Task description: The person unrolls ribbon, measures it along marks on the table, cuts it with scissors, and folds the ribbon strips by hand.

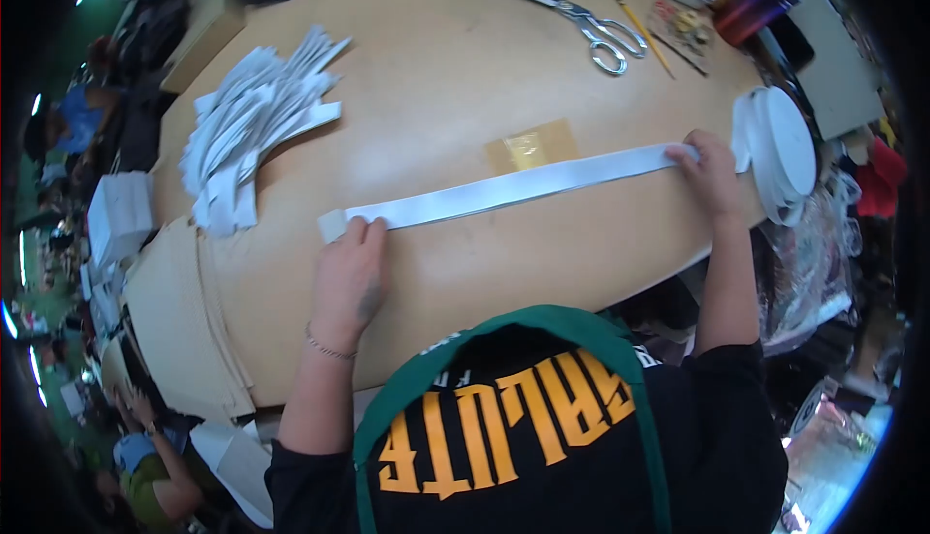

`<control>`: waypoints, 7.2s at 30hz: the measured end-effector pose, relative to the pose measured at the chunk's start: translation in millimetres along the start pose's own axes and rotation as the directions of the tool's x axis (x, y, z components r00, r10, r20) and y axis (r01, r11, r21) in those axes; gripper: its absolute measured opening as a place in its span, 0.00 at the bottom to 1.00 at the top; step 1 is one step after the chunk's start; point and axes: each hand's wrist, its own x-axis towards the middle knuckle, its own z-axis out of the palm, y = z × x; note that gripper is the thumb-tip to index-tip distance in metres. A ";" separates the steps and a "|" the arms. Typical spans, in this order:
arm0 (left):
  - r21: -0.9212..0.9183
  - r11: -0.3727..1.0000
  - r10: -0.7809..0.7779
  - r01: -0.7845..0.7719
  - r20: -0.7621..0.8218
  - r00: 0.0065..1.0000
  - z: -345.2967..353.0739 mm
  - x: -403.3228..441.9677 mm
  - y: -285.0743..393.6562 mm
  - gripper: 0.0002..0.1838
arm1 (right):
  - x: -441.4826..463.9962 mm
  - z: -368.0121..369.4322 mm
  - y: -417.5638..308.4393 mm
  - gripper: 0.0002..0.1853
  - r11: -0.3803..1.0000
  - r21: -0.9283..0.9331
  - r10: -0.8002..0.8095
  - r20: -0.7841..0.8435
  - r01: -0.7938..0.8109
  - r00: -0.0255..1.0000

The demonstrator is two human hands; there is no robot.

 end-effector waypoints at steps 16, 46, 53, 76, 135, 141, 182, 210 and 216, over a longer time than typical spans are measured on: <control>-0.094 0.996 -0.040 0.009 -0.336 0.941 36.0 -29.3 -4.3 0.17 | -6.6 115.1 -289.1 0.16 0.571 0.502 -0.703 -0.109 0.650 0.703; -0.508 0.815 -0.517 0.279 -0.421 0.745 53.0 -32.3 -26.5 0.07 | -8.2 121.2 -293.2 0.14 0.501 0.411 -0.792 -0.138 0.762 0.595; -0.555 0.793 -0.532 0.251 -0.429 0.730 53.5 -32.1 -28.7 0.06 | -6.2 120.2 -295.9 0.14 0.490 0.416 -0.803 -0.128 0.766 0.582; -0.547 0.788 -0.551 0.280 -0.425 0.718 54.1 -31.2 -26.6 0.06 | 5.5 123.3 -298.7 0.14 0.430 0.390 -0.842 -0.151 0.814 0.518; -0.539 0.782 -0.561 0.313 -0.391 0.729 49.3 -31.8 -26.6 0.06 | 4.0 123.4 -306.5 0.14 0.463 0.276 -0.867 -0.054 0.842 0.495; -0.346 0.938 -0.203 0.003 -0.542 0.815 48.4 -20.7 -24.4 0.05 | 6.9 130.6 -300.3 0.12 0.465 0.356 -0.851 -0.075 0.811 0.520; -0.023 0.996 0.083 -0.084 -0.057 0.995 14.1 -13.5 -20.0 0.25 | -2.5 -19.1 4.0 0.34 0.990 -0.020 -0.142 -0.204 0.141 0.969; -0.008 0.992 0.128 -0.129 -0.053 0.990 14.0 -15.7 -29.3 0.23 | 1.7 42.4 -149.4 0.18 0.807 -0.073 -0.590 -0.070 0.586 0.804; 0.084 0.996 0.029 -0.025 -0.041 0.999 24.5 -28.7 -14.7 0.22 | -17.7 107.6 -283.3 0.15 0.516 0.371 -0.782 -0.164 0.772 0.602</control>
